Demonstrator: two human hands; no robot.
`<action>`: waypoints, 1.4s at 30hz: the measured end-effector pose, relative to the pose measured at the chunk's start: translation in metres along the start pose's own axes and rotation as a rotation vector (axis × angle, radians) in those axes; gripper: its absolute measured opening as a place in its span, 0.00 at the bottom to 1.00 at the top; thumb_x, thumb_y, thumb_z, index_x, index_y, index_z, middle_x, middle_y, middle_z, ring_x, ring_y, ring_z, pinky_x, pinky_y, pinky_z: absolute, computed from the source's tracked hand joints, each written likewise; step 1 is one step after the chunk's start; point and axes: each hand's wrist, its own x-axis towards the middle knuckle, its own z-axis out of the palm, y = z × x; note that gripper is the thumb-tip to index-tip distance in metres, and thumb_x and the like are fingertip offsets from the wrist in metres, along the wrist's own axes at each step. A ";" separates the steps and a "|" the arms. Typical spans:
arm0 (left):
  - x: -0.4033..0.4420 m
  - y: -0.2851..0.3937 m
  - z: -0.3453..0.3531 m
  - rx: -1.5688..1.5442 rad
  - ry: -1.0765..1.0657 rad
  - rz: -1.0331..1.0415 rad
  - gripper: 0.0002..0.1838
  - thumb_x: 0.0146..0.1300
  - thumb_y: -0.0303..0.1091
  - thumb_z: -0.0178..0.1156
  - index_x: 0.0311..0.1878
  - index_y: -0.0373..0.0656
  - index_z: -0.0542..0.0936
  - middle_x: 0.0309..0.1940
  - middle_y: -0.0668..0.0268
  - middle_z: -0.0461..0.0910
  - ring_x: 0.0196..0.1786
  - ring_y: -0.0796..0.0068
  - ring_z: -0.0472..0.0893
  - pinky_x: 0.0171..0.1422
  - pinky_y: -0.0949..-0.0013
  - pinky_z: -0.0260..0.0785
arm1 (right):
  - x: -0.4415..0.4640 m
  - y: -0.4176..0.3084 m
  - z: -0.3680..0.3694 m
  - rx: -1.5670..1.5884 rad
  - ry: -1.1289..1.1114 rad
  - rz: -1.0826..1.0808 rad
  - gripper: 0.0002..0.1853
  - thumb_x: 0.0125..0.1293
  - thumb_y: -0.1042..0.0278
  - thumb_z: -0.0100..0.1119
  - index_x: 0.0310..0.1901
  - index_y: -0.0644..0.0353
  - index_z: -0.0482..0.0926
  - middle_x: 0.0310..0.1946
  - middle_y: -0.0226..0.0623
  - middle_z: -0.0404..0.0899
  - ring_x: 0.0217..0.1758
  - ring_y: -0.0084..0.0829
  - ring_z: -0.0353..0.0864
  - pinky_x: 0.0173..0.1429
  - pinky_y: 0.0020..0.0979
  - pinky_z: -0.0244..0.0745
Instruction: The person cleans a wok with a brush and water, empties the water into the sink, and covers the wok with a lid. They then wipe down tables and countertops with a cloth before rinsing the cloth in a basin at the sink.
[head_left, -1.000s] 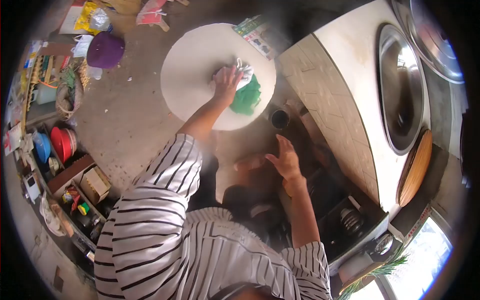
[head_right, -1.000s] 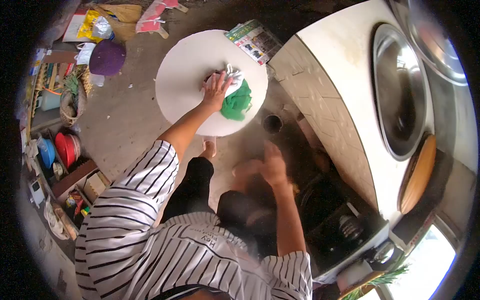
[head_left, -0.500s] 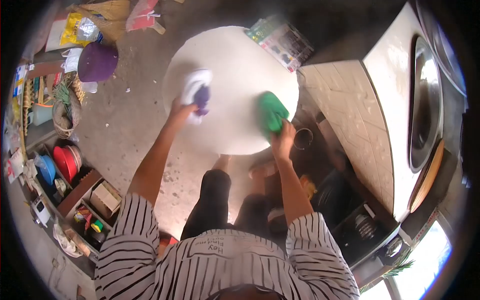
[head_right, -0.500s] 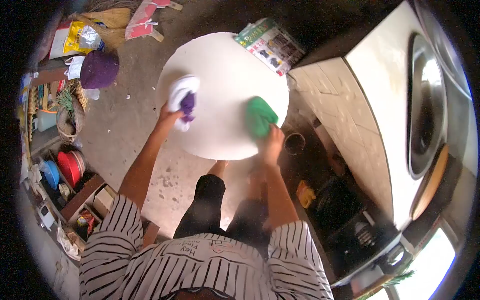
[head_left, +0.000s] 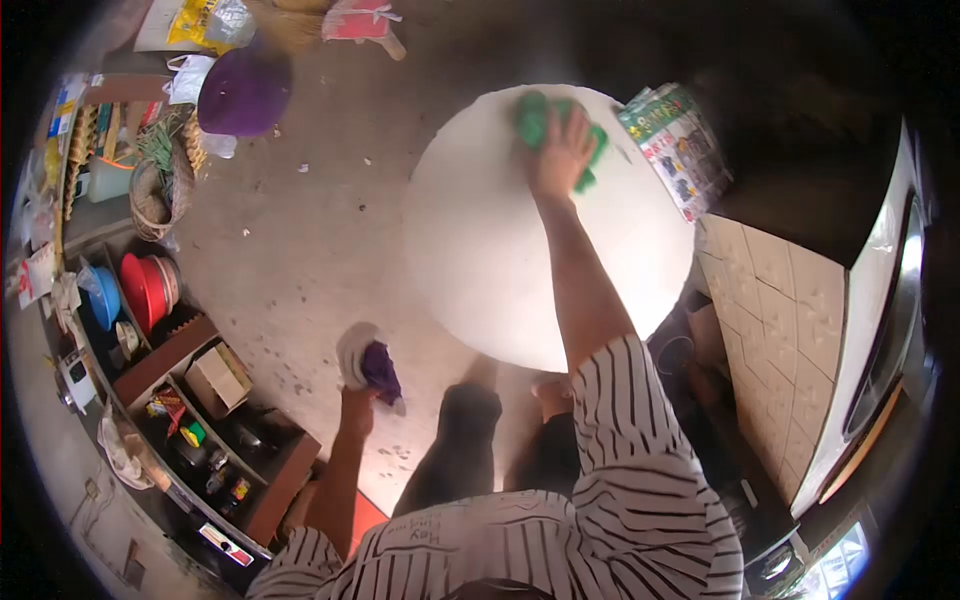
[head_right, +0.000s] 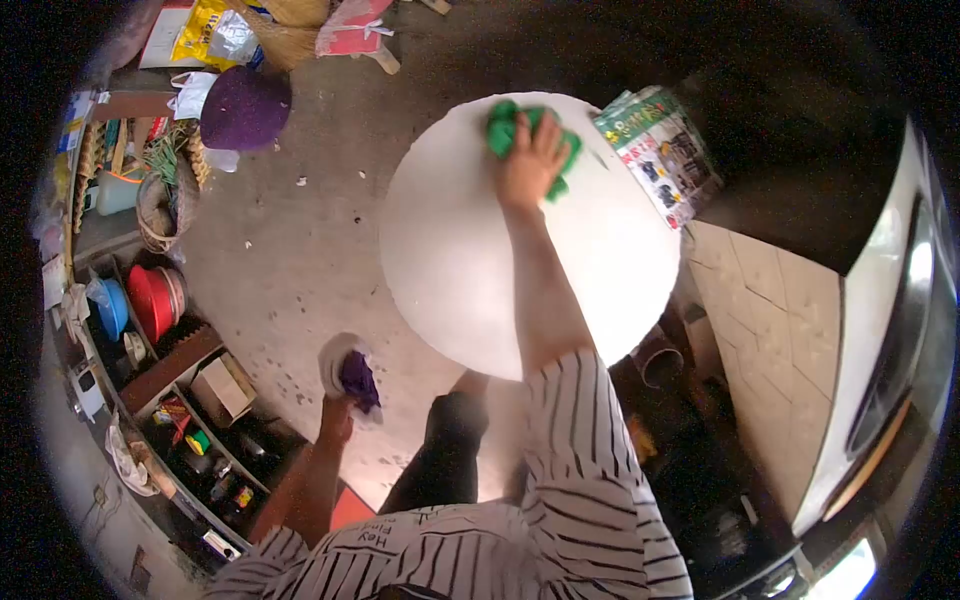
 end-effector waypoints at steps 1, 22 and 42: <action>-0.020 0.031 0.023 -0.234 0.022 -0.034 0.23 0.39 0.17 0.55 0.45 0.35 0.71 0.35 0.63 0.75 0.37 0.70 0.76 0.40 0.68 0.69 | 0.012 -0.017 0.011 0.033 0.009 -0.073 0.26 0.49 0.59 0.55 0.52 0.51 0.66 0.58 0.47 0.57 0.63 0.43 0.53 0.63 0.49 0.41; -0.053 -0.027 -0.045 0.148 0.136 0.456 0.23 0.44 0.16 0.49 0.48 0.38 0.69 0.39 0.64 0.73 0.37 0.70 0.75 0.42 0.69 0.68 | -0.162 -0.002 -0.008 0.194 -0.073 -0.357 0.14 0.51 0.73 0.48 0.42 0.60 0.73 0.44 0.42 0.71 0.43 0.43 0.72 0.44 0.39 0.67; -0.040 0.107 0.080 -0.112 0.044 0.358 0.23 0.40 0.19 0.58 0.46 0.34 0.70 0.37 0.65 0.73 0.38 0.73 0.74 0.42 0.71 0.69 | -0.261 -0.050 -0.043 0.961 -0.784 -0.225 0.24 0.42 0.82 0.52 0.44 0.49 0.73 0.54 0.29 0.65 0.58 0.39 0.60 0.60 0.42 0.54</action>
